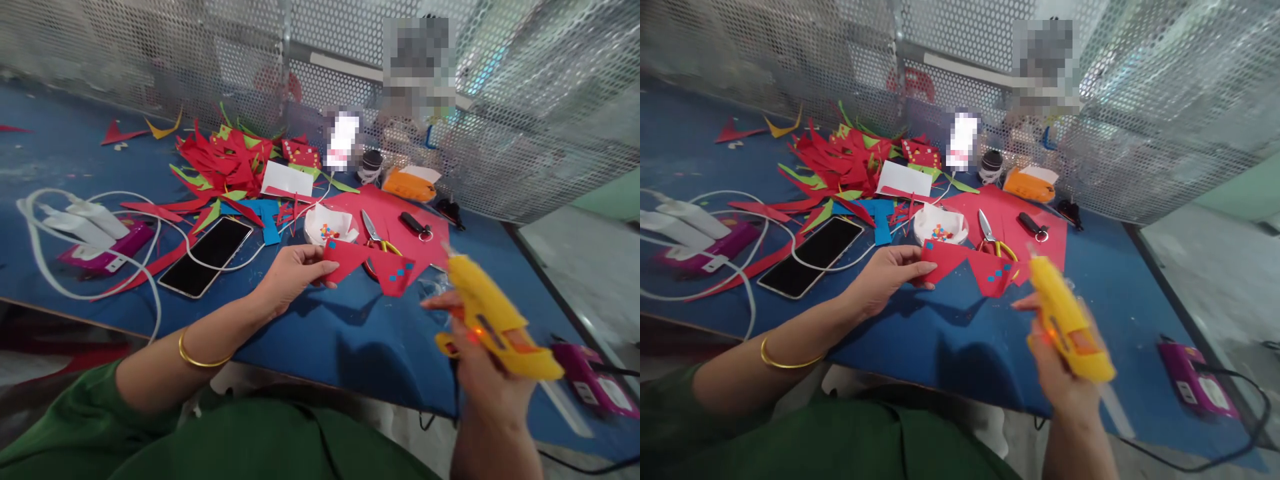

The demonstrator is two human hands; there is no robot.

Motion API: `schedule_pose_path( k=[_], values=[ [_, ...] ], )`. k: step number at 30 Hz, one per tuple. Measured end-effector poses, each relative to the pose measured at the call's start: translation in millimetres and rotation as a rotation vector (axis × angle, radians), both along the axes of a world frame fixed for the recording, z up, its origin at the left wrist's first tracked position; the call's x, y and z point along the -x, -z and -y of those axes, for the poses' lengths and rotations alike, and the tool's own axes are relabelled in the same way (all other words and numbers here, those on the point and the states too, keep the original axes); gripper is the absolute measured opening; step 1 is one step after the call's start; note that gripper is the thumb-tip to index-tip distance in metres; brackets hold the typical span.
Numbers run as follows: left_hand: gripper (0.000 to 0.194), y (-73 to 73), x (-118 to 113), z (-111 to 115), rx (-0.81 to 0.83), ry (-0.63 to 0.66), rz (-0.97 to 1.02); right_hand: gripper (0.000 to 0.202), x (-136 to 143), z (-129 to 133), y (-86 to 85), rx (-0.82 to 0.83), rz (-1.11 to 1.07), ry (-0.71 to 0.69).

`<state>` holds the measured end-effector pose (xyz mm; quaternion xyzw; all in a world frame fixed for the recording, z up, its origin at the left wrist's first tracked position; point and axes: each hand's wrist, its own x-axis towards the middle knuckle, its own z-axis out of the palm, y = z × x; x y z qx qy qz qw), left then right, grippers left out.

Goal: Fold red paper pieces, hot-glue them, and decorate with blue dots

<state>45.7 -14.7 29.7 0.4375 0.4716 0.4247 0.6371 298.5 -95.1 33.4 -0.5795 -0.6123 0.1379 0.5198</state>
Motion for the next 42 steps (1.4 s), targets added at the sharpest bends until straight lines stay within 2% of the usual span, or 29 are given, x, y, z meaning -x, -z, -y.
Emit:
schedule_pose_path(
  k=[2, 4, 8, 14, 23, 30, 36, 42],
  values=[
    [0.015, -0.9, -1, 1, 0.031, 0.001, 0.045, 0.015, 28, 2, -0.6, 0.058, 0.057, -0.122],
    [0.012, -1.8, -1, 1, 0.059, 0.004, 0.077, 0.025, 48, 0, -0.2, 0.063, 0.135, -0.247],
    [0.014, -2.4, 0, 1, 0.072, 0.012, 0.111, 0.030, 63, -7, 6.1, -0.019, 0.224, -0.275],
    [0.013, 0.9, 4, -2, 0.083, 0.043, 0.133, 0.022, 69, -4, 15.0, -0.005, 0.331, -0.232],
    [0.016, -2.4, 3, -3, 0.100, 0.086, 0.211, 0.021, 63, -12, 7.9, -0.039, 0.557, -0.390],
    [0.007, -3.4, 3, -2, 0.107, 0.082, 0.244, 0.021, 64, -9, 10.0, -0.049, 0.551, -0.340],
    [0.008, -1.7, 4, -2, 0.099, 0.081, 0.198, 0.021, 62, -8, 13.4, -0.021, 0.552, -0.349],
    [0.007, -3.8, 3, -2, 0.106, 0.081, 0.184, 0.023, 70, -12, 9.6, -0.083, 0.580, -0.308]
  ],
)
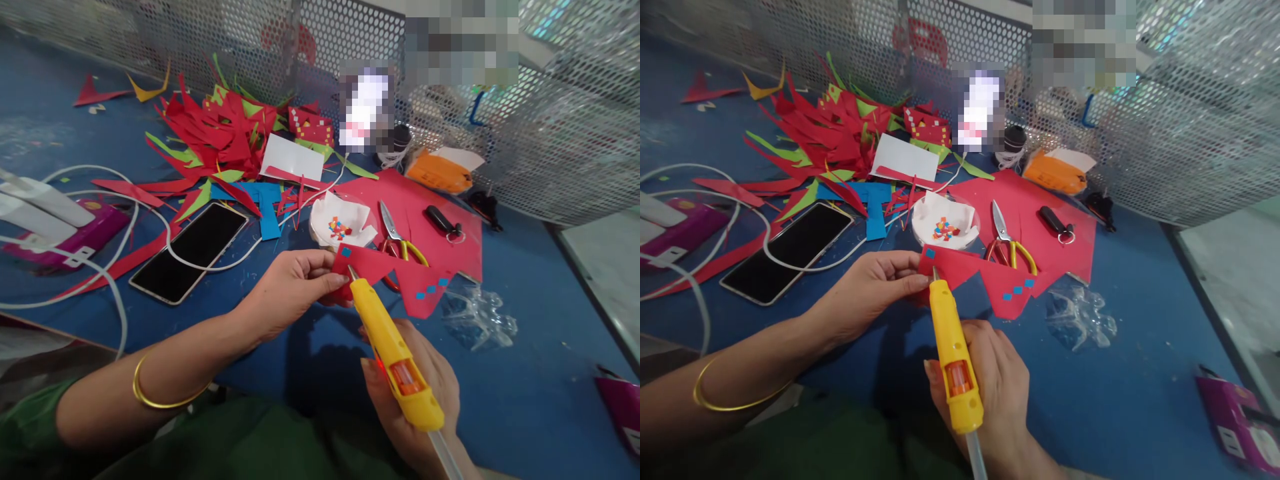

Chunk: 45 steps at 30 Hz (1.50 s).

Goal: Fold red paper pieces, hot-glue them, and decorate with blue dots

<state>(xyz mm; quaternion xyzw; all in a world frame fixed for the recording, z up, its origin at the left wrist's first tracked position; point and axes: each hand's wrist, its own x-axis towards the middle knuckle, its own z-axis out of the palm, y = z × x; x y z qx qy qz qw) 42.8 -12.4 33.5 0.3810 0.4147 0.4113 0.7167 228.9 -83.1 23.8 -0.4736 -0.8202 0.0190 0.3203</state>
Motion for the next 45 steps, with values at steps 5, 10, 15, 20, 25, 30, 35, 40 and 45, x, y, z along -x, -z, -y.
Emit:
schedule_pose_path(
  k=[5, 10, 15, 20, 25, 30, 35, 40, 45],
  values=[
    [0.006, -0.9, -0.2, 0.6, -0.003, -0.008, -0.013, 0.023, -1.1, 0.6, 1.9, 0.017, 0.006, 0.016],
    [0.005, -2.4, -0.2, 0.8, 0.007, -0.012, 0.001, 0.021, -5.2, 3.3, 5.7, 0.063, 0.006, 0.006],
    [0.007, -2.2, -0.1, 0.5, -0.005, -0.004, 0.019, 0.022, -3.8, 3.6, 4.7, 0.062, 0.021, 0.022],
    [0.008, -1.3, 0.2, 0.8, -0.007, -0.004, 0.002, 0.027, -2.3, 4.1, 3.5, 0.028, 0.023, 0.041],
    [0.011, -1.6, 0.6, 1.2, -0.018, -0.002, -0.017, 0.028, -0.7, 2.3, 1.1, 0.015, 0.036, 0.042],
    [0.013, -1.5, 0.5, 1.2, -0.019, -0.002, -0.044, 0.026, 0.0, 0.7, 0.2, 0.012, 0.037, 0.032],
    [0.013, -1.9, 0.8, 1.6, -0.014, -0.009, -0.064, 0.026, -2.1, 2.1, 3.0, 0.028, 0.027, 0.038],
    [0.014, -2.2, 1.1, 1.5, -0.005, -0.004, -0.060, 0.024, -4.3, 4.2, 6.5, 0.068, 0.013, 0.040],
    [0.012, -2.8, 0.7, 1.0, -0.002, -0.012, -0.042, 0.026, -2.2, 2.0, 4.5, 0.024, 0.025, 0.052]
  ],
)
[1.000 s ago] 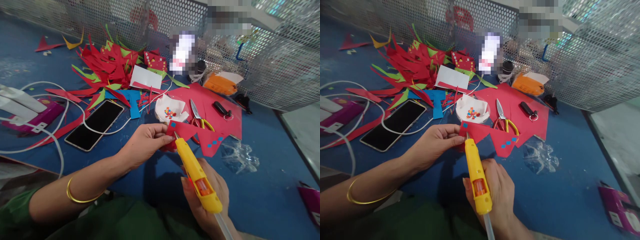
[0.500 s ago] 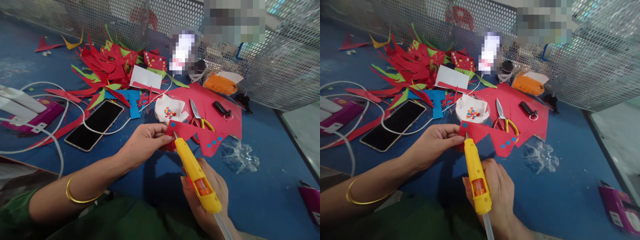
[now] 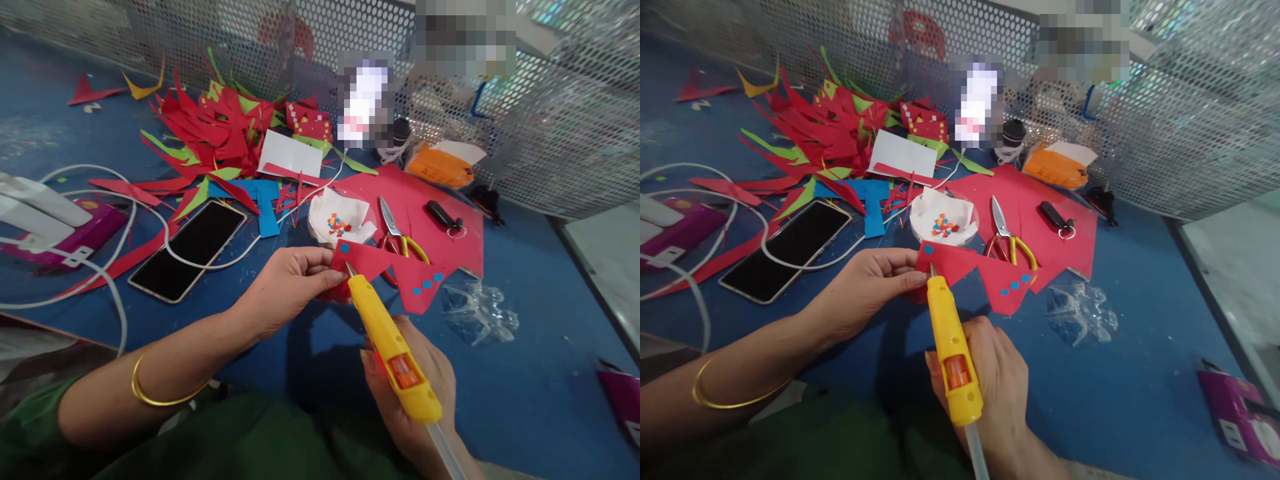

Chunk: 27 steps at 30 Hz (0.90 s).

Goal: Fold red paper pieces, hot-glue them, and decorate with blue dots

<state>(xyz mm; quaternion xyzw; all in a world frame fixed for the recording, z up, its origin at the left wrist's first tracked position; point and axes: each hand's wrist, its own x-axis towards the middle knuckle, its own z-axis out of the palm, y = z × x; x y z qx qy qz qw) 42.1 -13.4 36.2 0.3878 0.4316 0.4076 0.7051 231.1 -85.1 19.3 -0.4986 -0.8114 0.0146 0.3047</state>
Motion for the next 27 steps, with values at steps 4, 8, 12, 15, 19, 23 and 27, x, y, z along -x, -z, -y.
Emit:
schedule_pose_path(
  k=[4, 8, 12, 15, 19, 23, 27],
  values=[
    [0.011, -1.0, -0.1, 0.4, 0.003, 0.001, -0.017, 0.023, -0.3, -0.4, -0.5, 0.015, -0.011, -0.011],
    [0.013, -0.6, 0.1, 0.4, -0.001, 0.009, -0.018, 0.021, -3.3, 1.5, 2.4, 0.035, -0.011, -0.006],
    [0.015, 0.4, 0.4, 0.2, 0.000, 0.008, -0.027, 0.020, -3.7, 1.7, 2.6, 0.041, -0.007, -0.013],
    [0.017, 0.4, 0.7, 0.4, -0.003, 0.006, -0.038, 0.024, -1.1, 0.8, 0.2, 0.014, -0.002, -0.002],
    [0.017, -0.3, 0.8, 0.6, -0.011, 0.009, -0.037, 0.029, 1.8, 0.1, -2.3, -0.007, 0.005, 0.017],
    [0.020, -0.1, 0.2, 0.5, -0.017, 0.015, -0.002, 0.030, 2.0, -0.3, -2.8, -0.009, 0.017, 0.029],
    [0.026, 1.0, -0.1, 0.3, -0.017, 0.014, -0.001, 0.034, 4.0, -1.7, -4.9, -0.011, 0.026, 0.046]
  ],
)
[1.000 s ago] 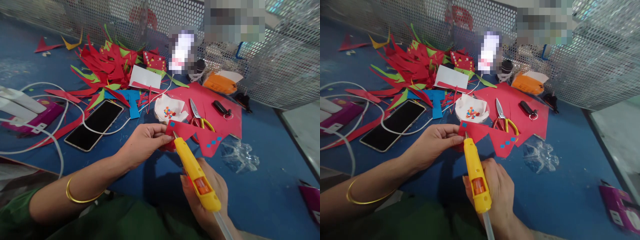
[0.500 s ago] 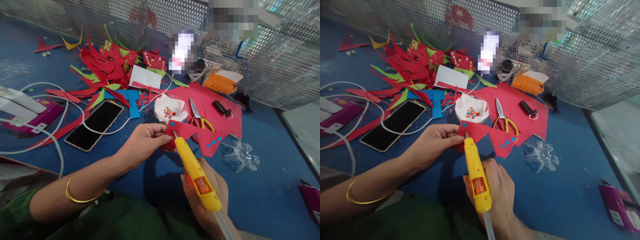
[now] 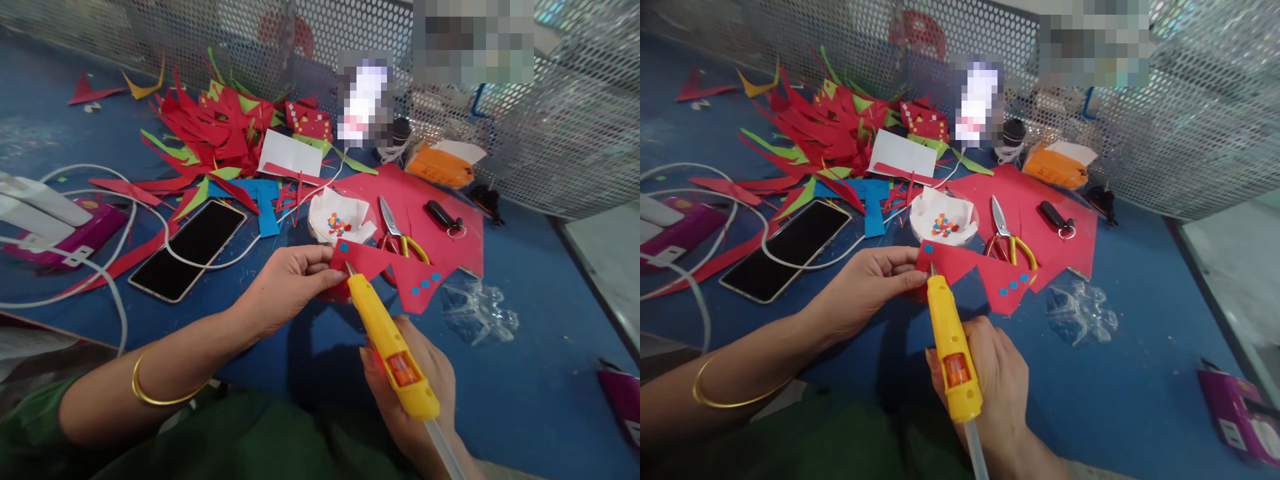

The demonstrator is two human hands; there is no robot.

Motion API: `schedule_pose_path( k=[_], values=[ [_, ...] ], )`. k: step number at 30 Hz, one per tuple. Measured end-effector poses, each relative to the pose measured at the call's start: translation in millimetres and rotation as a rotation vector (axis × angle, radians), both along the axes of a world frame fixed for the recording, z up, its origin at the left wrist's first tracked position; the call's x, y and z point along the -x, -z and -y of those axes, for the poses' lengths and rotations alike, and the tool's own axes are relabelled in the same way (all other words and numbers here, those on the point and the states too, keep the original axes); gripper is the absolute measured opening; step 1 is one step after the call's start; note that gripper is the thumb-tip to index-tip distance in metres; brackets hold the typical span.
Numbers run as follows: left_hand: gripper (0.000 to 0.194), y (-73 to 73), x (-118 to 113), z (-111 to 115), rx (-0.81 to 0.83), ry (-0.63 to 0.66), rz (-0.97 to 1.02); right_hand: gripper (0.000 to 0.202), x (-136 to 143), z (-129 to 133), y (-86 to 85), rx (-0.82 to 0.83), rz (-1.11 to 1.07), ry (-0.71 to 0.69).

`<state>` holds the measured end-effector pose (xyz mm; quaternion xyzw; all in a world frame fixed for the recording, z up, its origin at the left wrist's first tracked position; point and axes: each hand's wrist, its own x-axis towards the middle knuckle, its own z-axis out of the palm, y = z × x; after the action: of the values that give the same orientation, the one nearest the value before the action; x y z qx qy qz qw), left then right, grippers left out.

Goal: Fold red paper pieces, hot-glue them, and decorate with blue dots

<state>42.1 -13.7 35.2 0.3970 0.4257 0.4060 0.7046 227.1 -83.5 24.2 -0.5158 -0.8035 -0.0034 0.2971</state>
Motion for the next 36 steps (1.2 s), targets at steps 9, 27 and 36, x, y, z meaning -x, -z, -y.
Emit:
schedule_pose_path(
  k=[9, 27, 36],
  values=[
    [0.024, 0.7, 0.5, 0.0, -0.001, -0.004, 0.010, 0.033, 1.0, -0.8, 0.9, -0.036, -0.006, -0.001],
    [0.023, 0.8, 0.3, -0.3, -0.016, -0.006, -0.004, 0.034, 0.8, 0.2, 0.6, -0.036, 0.007, 0.008],
    [0.024, 2.7, 1.0, 0.0, -0.020, -0.005, 0.000, 0.030, -0.5, 2.4, 3.5, -0.048, 0.027, 0.007]
  ],
)
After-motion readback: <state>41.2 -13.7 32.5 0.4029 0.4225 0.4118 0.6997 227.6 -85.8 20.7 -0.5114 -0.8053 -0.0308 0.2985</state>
